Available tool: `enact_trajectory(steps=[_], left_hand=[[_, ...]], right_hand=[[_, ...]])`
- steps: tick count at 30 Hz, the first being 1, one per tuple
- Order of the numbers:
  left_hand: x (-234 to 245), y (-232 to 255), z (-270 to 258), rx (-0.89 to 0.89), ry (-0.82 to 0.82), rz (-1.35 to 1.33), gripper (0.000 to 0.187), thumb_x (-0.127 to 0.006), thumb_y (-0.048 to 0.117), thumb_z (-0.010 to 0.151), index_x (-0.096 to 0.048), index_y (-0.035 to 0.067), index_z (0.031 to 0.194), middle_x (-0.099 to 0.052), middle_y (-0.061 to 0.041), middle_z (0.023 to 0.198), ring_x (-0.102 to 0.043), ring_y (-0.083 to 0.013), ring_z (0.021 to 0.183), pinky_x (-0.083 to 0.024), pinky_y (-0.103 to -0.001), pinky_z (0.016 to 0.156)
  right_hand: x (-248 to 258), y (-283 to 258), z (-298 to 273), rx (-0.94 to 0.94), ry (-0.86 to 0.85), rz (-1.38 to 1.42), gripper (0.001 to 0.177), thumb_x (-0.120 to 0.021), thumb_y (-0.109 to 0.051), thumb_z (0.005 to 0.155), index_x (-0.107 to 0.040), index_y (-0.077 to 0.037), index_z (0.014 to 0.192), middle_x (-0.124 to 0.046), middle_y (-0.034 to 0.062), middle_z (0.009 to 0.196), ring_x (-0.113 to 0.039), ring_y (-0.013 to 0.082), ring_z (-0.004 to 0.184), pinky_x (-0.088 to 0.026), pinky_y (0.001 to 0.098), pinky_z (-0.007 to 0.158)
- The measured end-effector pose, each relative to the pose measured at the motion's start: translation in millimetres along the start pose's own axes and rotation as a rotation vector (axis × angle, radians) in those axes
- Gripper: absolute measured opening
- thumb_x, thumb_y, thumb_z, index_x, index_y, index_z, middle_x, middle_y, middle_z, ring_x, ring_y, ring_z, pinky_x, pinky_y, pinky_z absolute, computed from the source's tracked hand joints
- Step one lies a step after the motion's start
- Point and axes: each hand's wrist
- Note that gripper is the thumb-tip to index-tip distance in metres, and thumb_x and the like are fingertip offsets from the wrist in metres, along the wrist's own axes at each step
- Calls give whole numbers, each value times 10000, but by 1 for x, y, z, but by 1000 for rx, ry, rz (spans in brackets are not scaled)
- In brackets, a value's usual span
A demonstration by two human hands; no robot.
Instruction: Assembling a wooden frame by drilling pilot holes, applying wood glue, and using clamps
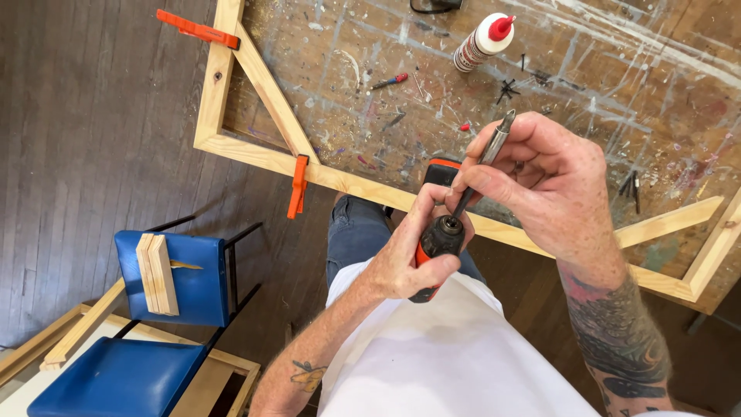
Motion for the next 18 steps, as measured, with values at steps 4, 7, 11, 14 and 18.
enact_trajectory(steps=[4,7,11,14,18], left_hand=[[0,-9,-2,-26,-18,3,409,-495,181,866,-285,105,1208,-529,-121,952,-443,-178,821,-395,-316,766],[-1,-9,-2,-45,-23,-4,440,-485,194,877,-279,116,1258,-502,-130,955,-452,-181,813,-386,-315,749],[-2,-5,-1,-37,-30,3,420,-477,209,858,-292,103,1220,-496,-117,949,-445,-180,815,-373,-311,739],[-4,-5,-2,-35,-36,8,416,-462,201,857,-286,100,1220,-460,-113,942,-474,-195,857,-373,-319,739],[-5,1,-1,-19,-49,-21,326,-462,245,845,-290,117,1090,-467,-117,914,-425,-187,815,-333,-309,720]], right_hand=[[-2,-2,-4,40,44,-81,191,-776,46,914,-603,12,987,-689,96,820,-762,172,717,-627,225,663],[-1,-2,-5,33,46,-61,202,-786,57,894,-602,22,970,-697,105,874,-771,190,734,-634,228,667],[2,1,-7,32,48,-23,221,-793,61,881,-603,13,983,-691,103,879,-731,162,741,-621,230,691],[4,1,-8,21,45,-37,224,-806,50,869,-613,15,976,-699,106,863,-726,148,751,-613,220,692],[5,-4,-8,12,1,-87,221,-814,5,865,-612,-2,955,-726,106,838,-708,120,747,-609,218,688]])
Point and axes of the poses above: each hand's wrist, its own z-axis towards the middle knuckle, its own x-axis out of the back of the hand, y = z × x
